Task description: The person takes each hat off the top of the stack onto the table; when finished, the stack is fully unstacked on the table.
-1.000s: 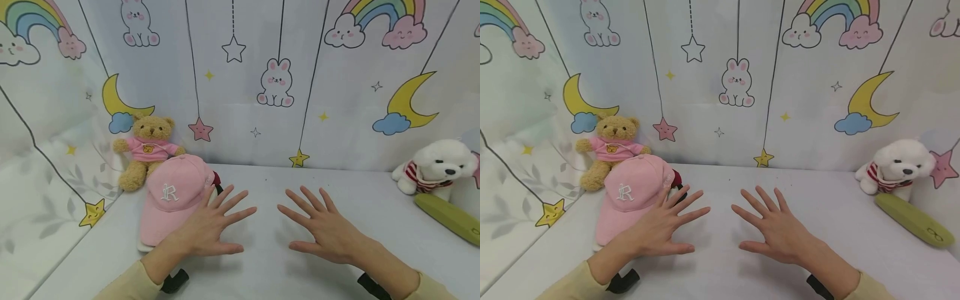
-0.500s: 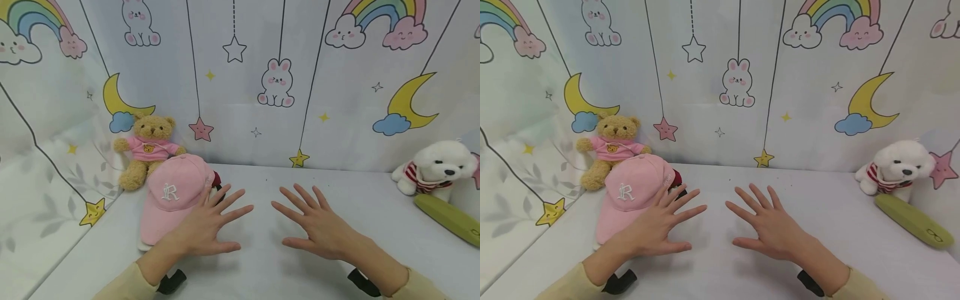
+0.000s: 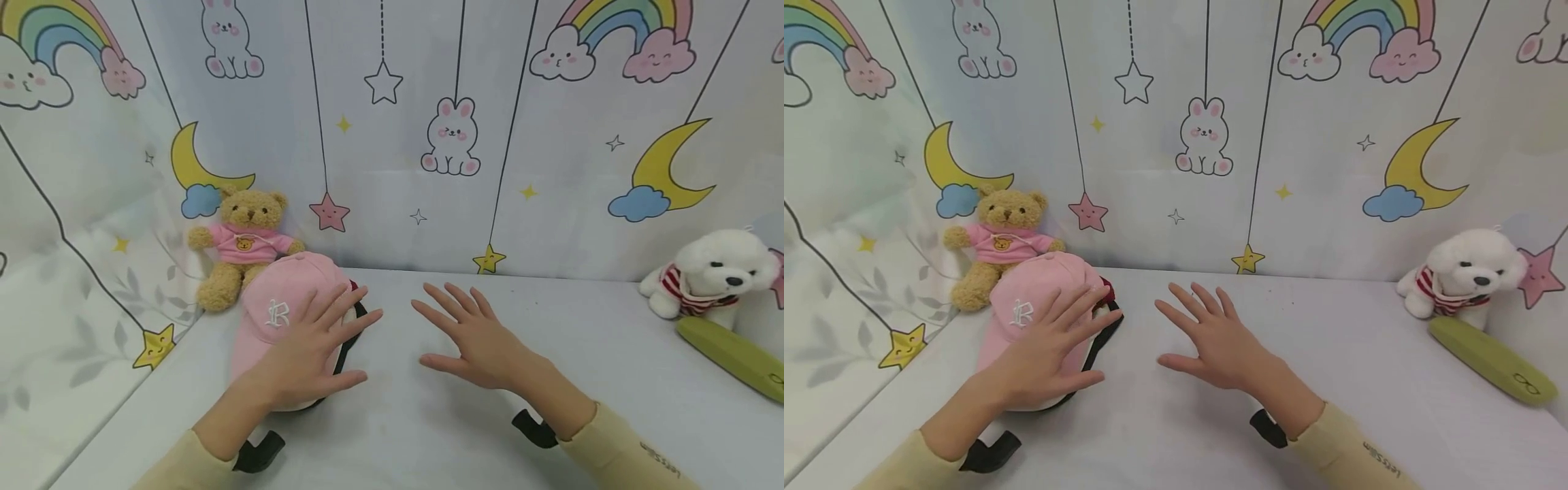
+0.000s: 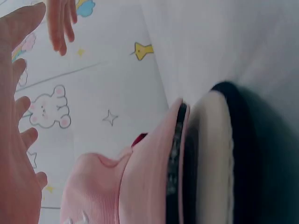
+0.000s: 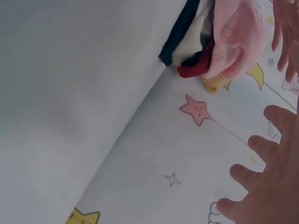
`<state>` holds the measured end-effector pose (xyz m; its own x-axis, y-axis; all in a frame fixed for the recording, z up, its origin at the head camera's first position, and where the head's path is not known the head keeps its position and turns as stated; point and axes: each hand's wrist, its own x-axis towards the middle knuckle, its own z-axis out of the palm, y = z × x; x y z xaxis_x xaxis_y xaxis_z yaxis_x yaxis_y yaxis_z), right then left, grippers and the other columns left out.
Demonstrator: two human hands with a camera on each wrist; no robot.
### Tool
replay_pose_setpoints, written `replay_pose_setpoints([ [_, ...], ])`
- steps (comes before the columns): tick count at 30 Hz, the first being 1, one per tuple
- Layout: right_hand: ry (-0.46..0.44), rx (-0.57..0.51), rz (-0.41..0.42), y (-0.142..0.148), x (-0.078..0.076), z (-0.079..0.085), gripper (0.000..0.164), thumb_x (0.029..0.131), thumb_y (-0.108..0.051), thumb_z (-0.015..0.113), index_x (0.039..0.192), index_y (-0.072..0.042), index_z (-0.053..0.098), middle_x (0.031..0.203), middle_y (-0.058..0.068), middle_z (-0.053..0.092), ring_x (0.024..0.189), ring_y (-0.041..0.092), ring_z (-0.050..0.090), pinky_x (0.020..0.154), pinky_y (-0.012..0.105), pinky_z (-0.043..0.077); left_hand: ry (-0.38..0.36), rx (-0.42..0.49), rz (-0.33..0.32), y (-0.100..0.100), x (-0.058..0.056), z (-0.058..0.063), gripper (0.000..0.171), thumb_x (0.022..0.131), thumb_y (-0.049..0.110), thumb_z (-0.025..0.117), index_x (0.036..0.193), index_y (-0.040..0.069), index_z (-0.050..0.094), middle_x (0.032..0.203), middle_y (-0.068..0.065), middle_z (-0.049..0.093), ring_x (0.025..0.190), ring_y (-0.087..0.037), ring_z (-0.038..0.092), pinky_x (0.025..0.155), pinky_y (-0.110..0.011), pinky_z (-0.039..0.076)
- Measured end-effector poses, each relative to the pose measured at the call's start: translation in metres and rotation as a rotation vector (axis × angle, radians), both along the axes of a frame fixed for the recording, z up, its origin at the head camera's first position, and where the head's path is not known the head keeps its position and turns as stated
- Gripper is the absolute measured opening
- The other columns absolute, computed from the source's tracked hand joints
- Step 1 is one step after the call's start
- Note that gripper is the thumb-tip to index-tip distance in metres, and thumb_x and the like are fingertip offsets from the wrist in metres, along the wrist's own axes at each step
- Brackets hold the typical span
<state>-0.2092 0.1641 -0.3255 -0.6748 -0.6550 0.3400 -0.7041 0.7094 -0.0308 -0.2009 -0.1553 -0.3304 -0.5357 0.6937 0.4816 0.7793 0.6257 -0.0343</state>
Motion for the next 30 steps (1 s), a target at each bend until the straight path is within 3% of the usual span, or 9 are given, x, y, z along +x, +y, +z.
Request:
replay_pose_setpoints([
  [8,0.011,-0.083,0.047,-0.025,-0.016,0.002,0.077,0.097,-0.06,0.056,0.161,-0.026,0.029,0.166,0.004,0.022,0.149,0.034,0.023,0.116,0.062,0.014,0.05,0.092,0.028,-0.025,-0.002,0.0,0.083,0.085,0.053,0.071,0.157,0.027,0.038,0.165,-0.004,0.023,0.149,-0.033,0.021,0.115,-0.06,0.012],
  [13,-0.024,-0.131,0.05,-0.042,-0.023,0.004,0.076,0.096,-0.055,0.061,0.159,-0.023,0.033,0.164,0.005,0.026,0.145,0.035,0.03,0.114,0.058,0.025,0.086,0.205,0.034,-0.05,-0.003,-0.005,0.072,0.093,0.063,0.057,0.151,0.021,0.046,0.159,-0.011,0.033,0.145,-0.032,0.027,0.115,-0.055,0.018],
  [17,-0.075,-0.17,0.043,-0.057,-0.028,0.005,0.075,0.096,-0.053,0.064,0.158,-0.022,0.036,0.162,0.005,0.03,0.142,0.035,0.035,0.11,0.057,0.034,0.07,0.275,0.097,-0.069,-0.002,-0.01,0.075,0.093,0.069,0.05,0.151,0.02,0.045,0.157,-0.013,0.034,0.144,-0.033,0.028,0.114,-0.058,0.021],
  [20,-0.109,-0.194,0.036,-0.068,-0.033,0.006,0.075,0.096,-0.051,0.065,0.158,-0.021,0.037,0.16,0.005,0.033,0.141,0.034,0.036,0.108,0.056,0.038,0.035,0.328,0.147,-0.084,-0.002,-0.014,0.078,0.088,0.056,0.067,0.153,0.02,0.042,0.159,-0.012,0.032,0.144,-0.034,0.028,0.112,-0.058,0.024],
  [23,-0.133,-0.217,0.023,-0.08,-0.039,0.007,0.074,0.095,-0.05,0.067,0.157,-0.02,0.038,0.158,0.006,0.036,0.141,0.032,0.037,0.106,0.054,0.041,-0.02,0.388,0.196,-0.097,-0.003,-0.019,0.086,0.08,0.033,0.08,0.155,0.021,0.04,0.161,-0.011,0.029,0.144,-0.037,0.028,0.108,-0.064,0.028],
  [26,-0.152,-0.24,0.01,-0.091,-0.045,0.009,0.074,0.095,-0.051,0.066,0.156,-0.019,0.039,0.156,0.005,0.038,0.14,0.03,0.039,0.105,0.051,0.043,-0.059,0.449,0.224,-0.107,-0.005,-0.024,0.091,0.075,0.019,0.084,0.155,0.02,0.041,0.16,-0.011,0.03,0.142,-0.041,0.029,0.104,-0.07,0.029],
  [30,-0.165,-0.281,0.022,-0.105,-0.055,0.008,0.072,0.096,-0.049,0.066,0.155,-0.017,0.041,0.153,0.007,0.041,0.138,0.029,0.041,0.104,0.049,0.044,-0.094,0.491,0.244,-0.118,-0.007,-0.032,0.092,0.076,0.018,0.085,0.156,0.018,0.039,0.159,-0.013,0.03,0.141,-0.045,0.028,0.104,-0.073,0.025],
])
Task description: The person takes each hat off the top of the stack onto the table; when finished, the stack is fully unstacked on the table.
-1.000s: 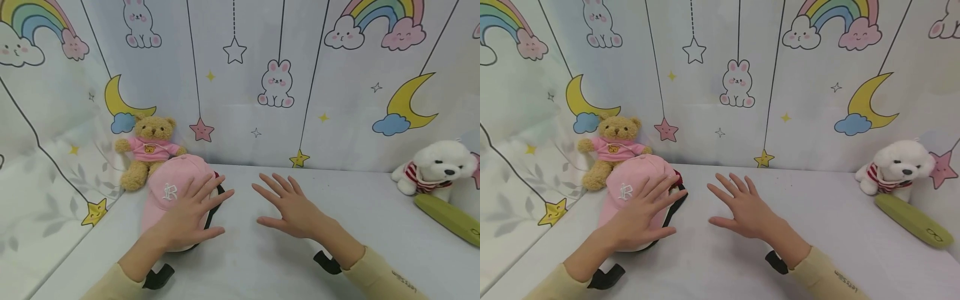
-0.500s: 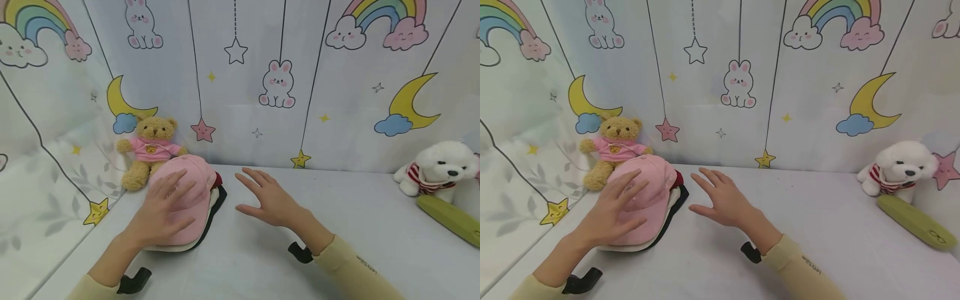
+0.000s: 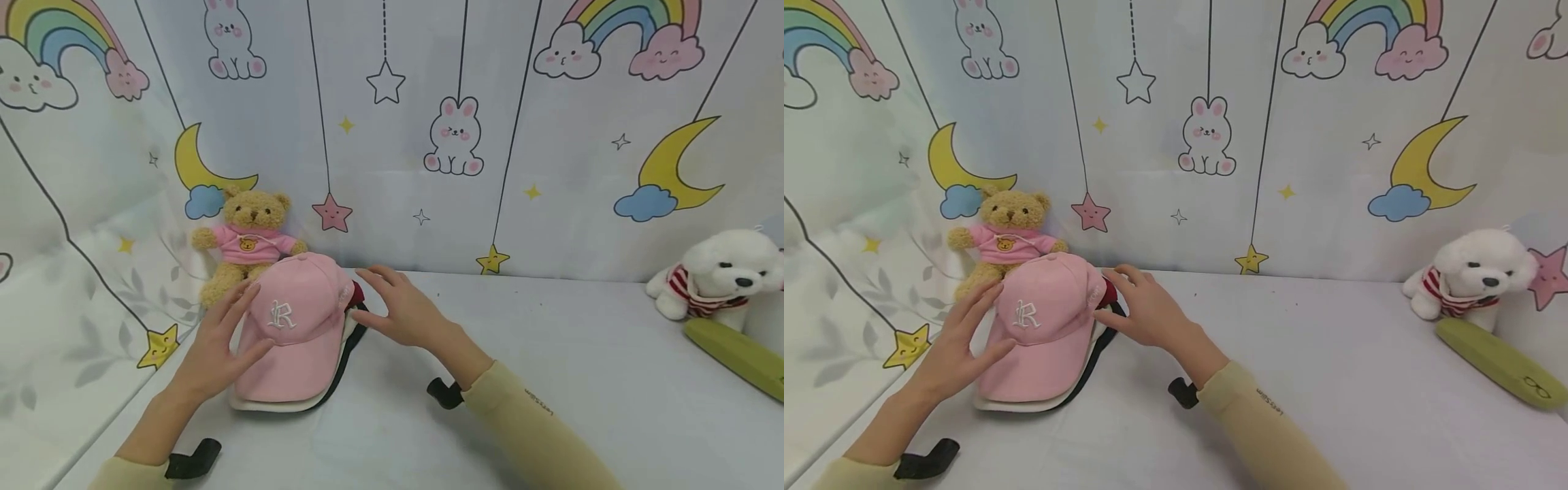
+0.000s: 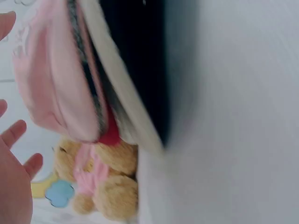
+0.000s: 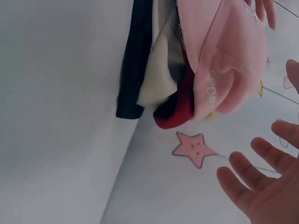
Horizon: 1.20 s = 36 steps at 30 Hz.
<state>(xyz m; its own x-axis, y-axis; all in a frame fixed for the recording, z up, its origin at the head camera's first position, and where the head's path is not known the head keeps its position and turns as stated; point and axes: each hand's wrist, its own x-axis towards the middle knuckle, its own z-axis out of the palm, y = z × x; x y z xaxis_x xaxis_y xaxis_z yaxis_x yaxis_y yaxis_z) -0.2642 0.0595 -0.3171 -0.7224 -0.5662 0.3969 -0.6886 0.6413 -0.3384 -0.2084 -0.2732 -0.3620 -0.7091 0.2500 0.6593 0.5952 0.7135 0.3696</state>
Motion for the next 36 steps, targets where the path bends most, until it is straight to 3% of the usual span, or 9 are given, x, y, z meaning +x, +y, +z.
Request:
replay_pose_setpoints([
  [5,-0.029,-0.068,0.032,-0.014,-0.012,-0.001,0.071,0.096,-0.045,0.068,0.154,-0.013,0.042,0.149,0.01,0.044,0.135,0.028,0.044,0.105,0.046,0.043,-0.077,0.031,0.029,-0.012,-0.002,-0.008,0.092,0.082,0.02,0.082,0.16,0.019,0.031,0.16,-0.016,0.027,0.141,-0.046,0.026,0.105,-0.074,0.023],
  [10,-0.108,-0.145,0.024,-0.027,-0.023,-0.002,0.068,0.097,-0.045,0.066,0.154,-0.016,0.043,0.148,0.008,0.045,0.129,0.026,0.049,0.103,0.045,0.045,-0.16,0.094,0.039,-0.022,-0.004,-0.013,0.091,0.089,0.017,0.076,0.162,0.017,0.023,0.158,-0.019,0.029,0.13,-0.045,0.039,0.097,-0.068,0.034],
  [14,-0.157,-0.215,0.045,-0.039,-0.029,-0.002,0.065,0.097,-0.043,0.067,0.152,-0.016,0.045,0.141,0.009,0.047,0.109,0.026,0.056,0.089,0.039,0.051,-0.219,0.118,0.062,-0.027,-0.004,-0.017,0.088,0.092,0.018,0.072,0.163,0.015,0.019,0.154,-0.024,0.034,0.12,-0.04,0.046,0.087,-0.055,0.037],
  [19,-0.199,-0.298,0.064,-0.052,-0.032,-0.003,0.063,0.097,-0.039,0.067,0.151,-0.014,0.048,0.127,0.009,0.052,0.095,0.018,0.058,0.077,0.029,0.052,-0.326,0.135,0.083,-0.03,-0.005,-0.023,0.084,0.097,0.025,0.066,0.163,0.018,0.014,0.149,-0.025,0.039,0.119,-0.039,0.05,0.086,-0.054,0.042],
  [27,-0.28,-0.369,0.017,-0.063,-0.032,-0.008,0.062,0.097,-0.044,0.066,0.149,-0.016,0.048,0.111,0.004,0.055,0.098,0.017,0.056,0.077,0.031,0.052,-0.426,0.129,0.132,-0.031,-0.004,-0.026,0.074,0.1,0.03,0.064,0.158,0.003,0.026,0.133,-0.022,0.054,0.106,-0.029,0.058,0.08,-0.029,0.049],
  [32,-0.36,-0.414,0.008,-0.067,-0.03,-0.012,0.064,0.096,-0.041,0.067,0.147,-0.008,0.047,0.113,0.005,0.059,0.098,0.017,0.057,0.076,0.03,0.053,-0.513,0.128,0.159,-0.03,-0.002,-0.026,0.073,0.1,0.035,0.063,0.157,0.004,0.029,0.131,-0.022,0.055,0.107,-0.031,0.058,0.086,-0.041,0.05],
  [36,-0.388,-0.451,0.009,-0.07,-0.028,-0.012,0.064,0.095,-0.037,0.07,0.145,-0.006,0.046,0.111,0.006,0.059,0.095,0.018,0.057,0.075,0.028,0.054,-0.557,0.128,0.181,-0.032,-0.001,-0.025,0.075,0.1,0.037,0.063,0.158,0.005,0.029,0.128,-0.021,0.056,0.108,-0.031,0.059,0.085,-0.039,0.051],
])
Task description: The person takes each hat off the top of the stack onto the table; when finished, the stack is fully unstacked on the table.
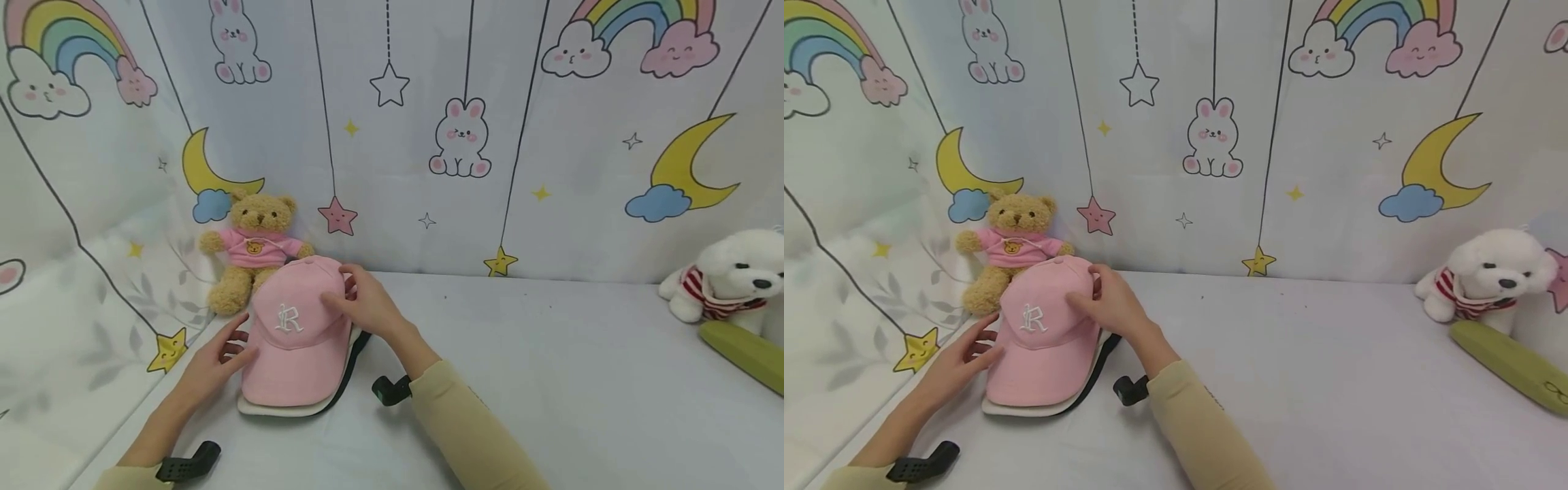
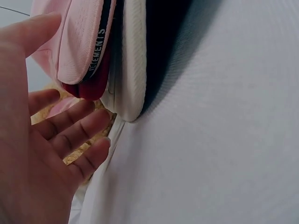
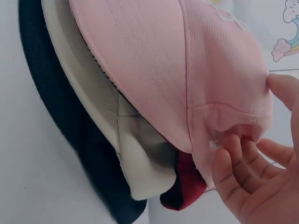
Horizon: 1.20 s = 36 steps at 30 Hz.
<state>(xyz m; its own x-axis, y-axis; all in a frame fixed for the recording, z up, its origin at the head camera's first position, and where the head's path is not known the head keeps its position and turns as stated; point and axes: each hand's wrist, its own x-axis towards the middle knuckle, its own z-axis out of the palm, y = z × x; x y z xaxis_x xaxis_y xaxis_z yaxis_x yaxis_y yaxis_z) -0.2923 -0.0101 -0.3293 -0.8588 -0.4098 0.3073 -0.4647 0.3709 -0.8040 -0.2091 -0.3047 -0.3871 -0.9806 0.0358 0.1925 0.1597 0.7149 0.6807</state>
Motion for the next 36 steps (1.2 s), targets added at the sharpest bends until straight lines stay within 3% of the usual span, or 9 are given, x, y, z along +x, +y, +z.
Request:
replay_pose_setpoints([
  [17,0.019,-0.019,-0.058,-0.0015,0.0082,0.0037,0.048,0.096,-0.03,0.068,0.136,-0.008,0.055,0.09,0.003,0.058,0.077,0.015,0.054,0.062,0.024,0.047,-0.078,0.056,-0.001,-0.0015,-0.0001,0.0025,0.064,0.097,0.039,0.068,0.144,0.0,0.046,0.117,-0.016,0.055,0.079,-0.018,0.065,0.066,-0.029,0.053],
  [27,0.036,-0.019,-0.066,-0.0012,0.0072,0.004,0.045,0.097,-0.028,0.068,0.135,-0.006,0.057,0.085,0.003,0.056,0.073,0.015,0.052,0.059,0.025,0.044,-0.074,0.021,0.01,0.0,-0.0016,0.0065,0.067,0.095,0.041,0.07,0.143,-0.001,0.049,0.116,-0.014,0.056,0.083,-0.019,0.06,0.064,-0.029,0.049],
  [36,0.052,-0.021,-0.078,-0.0054,0.0091,0.0008,0.043,0.097,-0.025,0.068,0.134,-0.006,0.058,0.082,0.002,0.055,0.07,0.014,0.051,0.057,0.024,0.043,-0.087,0.029,0.044,0.0025,0.0038,0.0079,0.071,0.094,0.041,0.073,0.144,-0.002,0.048,0.115,-0.013,0.057,0.085,-0.02,0.059,0.064,-0.027,0.047],
])
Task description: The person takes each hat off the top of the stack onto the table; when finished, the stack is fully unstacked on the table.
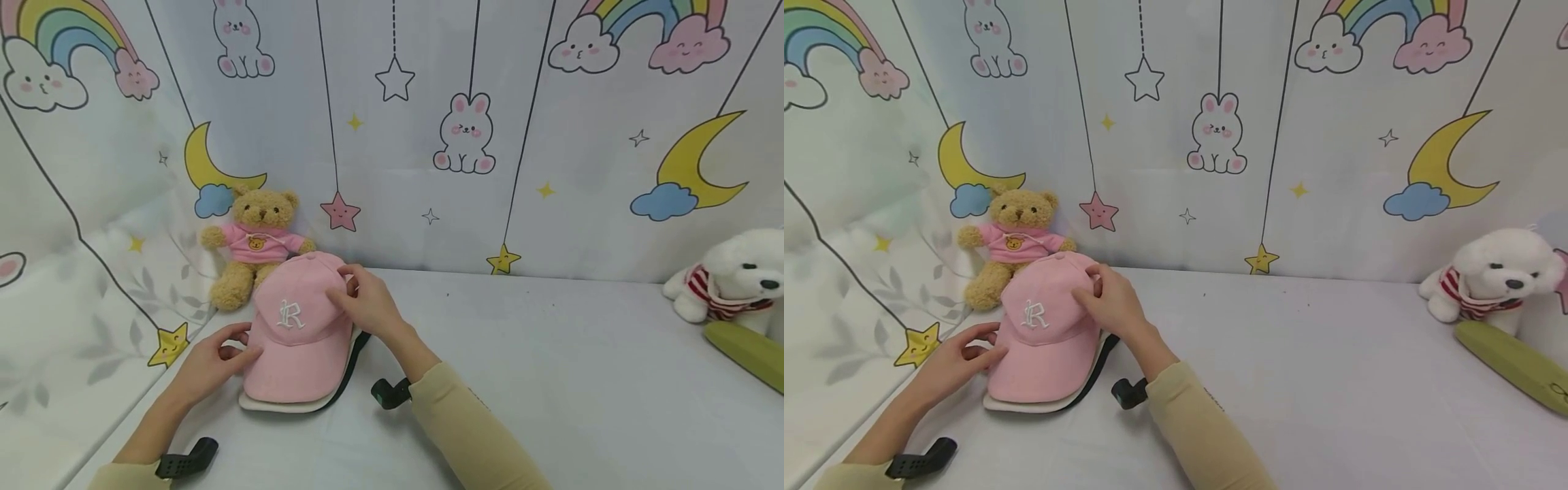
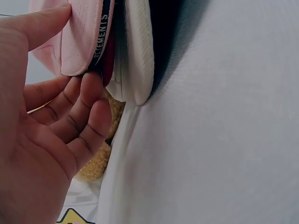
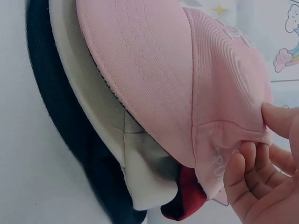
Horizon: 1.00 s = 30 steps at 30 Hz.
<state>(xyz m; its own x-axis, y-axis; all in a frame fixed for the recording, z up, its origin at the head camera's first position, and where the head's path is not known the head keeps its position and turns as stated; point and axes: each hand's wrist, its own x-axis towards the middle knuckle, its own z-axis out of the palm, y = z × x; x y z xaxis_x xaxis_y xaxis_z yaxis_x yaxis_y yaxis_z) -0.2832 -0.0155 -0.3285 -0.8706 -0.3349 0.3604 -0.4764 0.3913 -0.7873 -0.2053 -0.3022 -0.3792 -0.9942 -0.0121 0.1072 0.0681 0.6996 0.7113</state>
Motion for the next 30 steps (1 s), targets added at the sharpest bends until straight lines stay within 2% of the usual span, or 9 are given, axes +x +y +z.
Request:
replay_pose_setpoints([
  [13,0.051,-0.086,-0.023,-0.005,0.001,0.001,0.041,0.097,-0.02,0.07,0.134,-0.007,0.06,0.078,0.001,0.053,0.066,0.012,0.049,0.054,0.022,0.041,0.059,0.028,0.007,0.004,0.003,0.007,0.071,0.094,0.037,0.073,0.146,-0.003,0.046,0.118,-0.014,0.056,0.089,-0.02,0.061,0.068,-0.024,0.048],
  [22,0.105,-0.131,-0.006,-0.001,0.0,0.01,0.039,0.097,-0.018,0.069,0.133,-0.005,0.061,0.081,0.003,0.054,0.072,0.015,0.05,0.057,0.022,0.042,0.107,0.083,-0.02,0.007,0.002,0.014,0.065,0.096,0.032,0.072,0.148,0.002,0.047,0.117,-0.013,0.054,0.087,-0.015,0.061,0.068,-0.023,0.049],
  [30,0.121,-0.174,0.007,0.002,-0.002,0.019,0.039,0.097,-0.018,0.07,0.134,-0.007,0.062,0.082,0.003,0.054,0.074,0.016,0.05,0.058,0.023,0.042,0.115,0.068,-0.009,0.012,0.004,0.024,0.066,0.096,0.035,0.072,0.149,0.005,0.046,0.121,-0.012,0.053,0.09,-0.016,0.06,0.07,-0.022,0.05],
])
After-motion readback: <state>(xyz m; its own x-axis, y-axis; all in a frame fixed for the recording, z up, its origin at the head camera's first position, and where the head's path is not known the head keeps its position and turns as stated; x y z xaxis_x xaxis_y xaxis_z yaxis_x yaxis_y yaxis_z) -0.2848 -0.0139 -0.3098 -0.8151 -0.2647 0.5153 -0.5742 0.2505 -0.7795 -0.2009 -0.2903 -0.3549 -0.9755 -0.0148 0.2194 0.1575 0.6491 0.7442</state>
